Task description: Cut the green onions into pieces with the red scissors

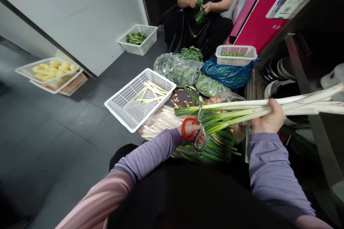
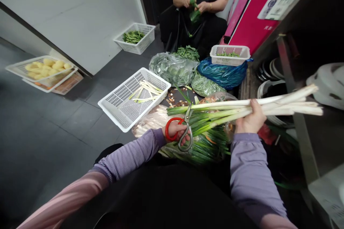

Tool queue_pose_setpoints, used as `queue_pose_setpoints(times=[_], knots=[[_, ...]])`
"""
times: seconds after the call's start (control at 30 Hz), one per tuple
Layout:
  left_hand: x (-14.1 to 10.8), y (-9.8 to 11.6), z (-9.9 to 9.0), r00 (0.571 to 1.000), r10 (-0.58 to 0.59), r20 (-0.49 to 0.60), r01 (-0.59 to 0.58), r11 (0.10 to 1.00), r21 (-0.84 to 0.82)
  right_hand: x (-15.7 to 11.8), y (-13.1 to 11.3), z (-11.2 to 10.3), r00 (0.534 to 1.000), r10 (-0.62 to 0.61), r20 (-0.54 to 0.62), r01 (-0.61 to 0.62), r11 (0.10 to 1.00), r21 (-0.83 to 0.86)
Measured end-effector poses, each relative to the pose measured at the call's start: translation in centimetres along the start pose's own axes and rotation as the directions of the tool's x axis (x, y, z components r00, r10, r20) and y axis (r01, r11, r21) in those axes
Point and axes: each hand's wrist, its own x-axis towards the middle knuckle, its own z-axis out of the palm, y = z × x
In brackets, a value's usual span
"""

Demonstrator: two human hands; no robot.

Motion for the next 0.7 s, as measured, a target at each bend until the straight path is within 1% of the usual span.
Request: queue_pose_setpoints(times=[0.07,0.13,0.17,0.2,0.23,0.27,0.3,0.33,0.37,0.43,0.5,0.53,0.57,0.63,0.7], knots=[[0.3,0.2,-0.1,0.996,0.028,-0.081,-0.025,0.999,0.027,0.1,0.1,0.2,0.999,-0.02,-0.041,0.021,1.0,0.016],[0.6,0.5,-0.7,0.979,0.062,-0.195,-0.051,0.997,0.062,0.4,0.2,0.2,0.997,-0.035,-0.071,0.037,0.999,0.031],[0.5,0.6,-1.2,0.97,0.068,-0.235,-0.051,0.996,0.079,0.7,0.1,0.1,0.995,-0.04,-0.092,0.044,0.998,0.041],[0.4,0.6,-1.7,0.97,0.056,-0.238,-0.036,0.996,0.087,1.1,0.1,0.0,0.992,-0.046,-0.119,0.053,0.997,0.051],[0.2,0.6,-2.2,0.98,0.029,-0.199,-0.013,0.997,0.082,1.5,0.0,-0.1,0.988,-0.052,-0.143,0.061,0.996,0.061],[-0.1,0.4,-2.6,0.992,-0.004,-0.126,0.012,0.998,0.066,1.8,-0.1,-0.2,0.985,-0.054,-0.163,0.066,0.996,0.068],[-0.4,0.1,-2.9,0.999,-0.032,-0.031,0.034,0.999,0.041,2.1,-0.1,-0.3,0.983,-0.054,-0.176,0.068,0.995,0.072],[-0.6,-0.2,-3.1,0.996,-0.058,0.073,0.057,0.998,0.015,2.4,-0.2,-0.4,0.982,-0.054,-0.18,0.067,0.995,0.071],[-0.8,-0.6,-3.1,0.981,-0.083,0.177,0.085,0.996,-0.005,2.5,-0.2,-0.4,0.982,-0.053,-0.18,0.066,0.996,0.065],[-0.6,-1.2,-2.7,0.925,-0.13,0.356,0.144,0.99,-0.012,2.6,-0.3,-0.5,0.985,-0.042,-0.167,0.052,0.997,0.051],[0.0,-1.4,-2.2,0.864,-0.161,0.478,0.186,0.983,-0.005,2.4,-0.3,-0.4,0.99,-0.023,-0.141,0.029,0.999,0.044],[0.5,-1.3,-1.9,0.848,-0.158,0.506,0.19,0.982,-0.011,2.2,-0.3,-0.3,0.992,-0.008,-0.124,0.014,0.999,0.045],[0.9,-1.1,-1.8,0.847,-0.146,0.512,0.182,0.983,-0.021,1.9,-0.3,-0.3,0.994,0.01,-0.106,-0.005,0.999,0.049],[1.5,-0.5,-1.5,0.858,-0.143,0.493,0.175,0.984,-0.019,1.3,-0.3,-0.1,0.996,0.052,-0.073,-0.048,0.997,0.055],[1.8,0.3,-1.2,0.891,-0.152,0.429,0.168,0.986,0.0,0.8,-0.1,-0.1,0.996,0.082,-0.036,-0.08,0.995,0.059]])
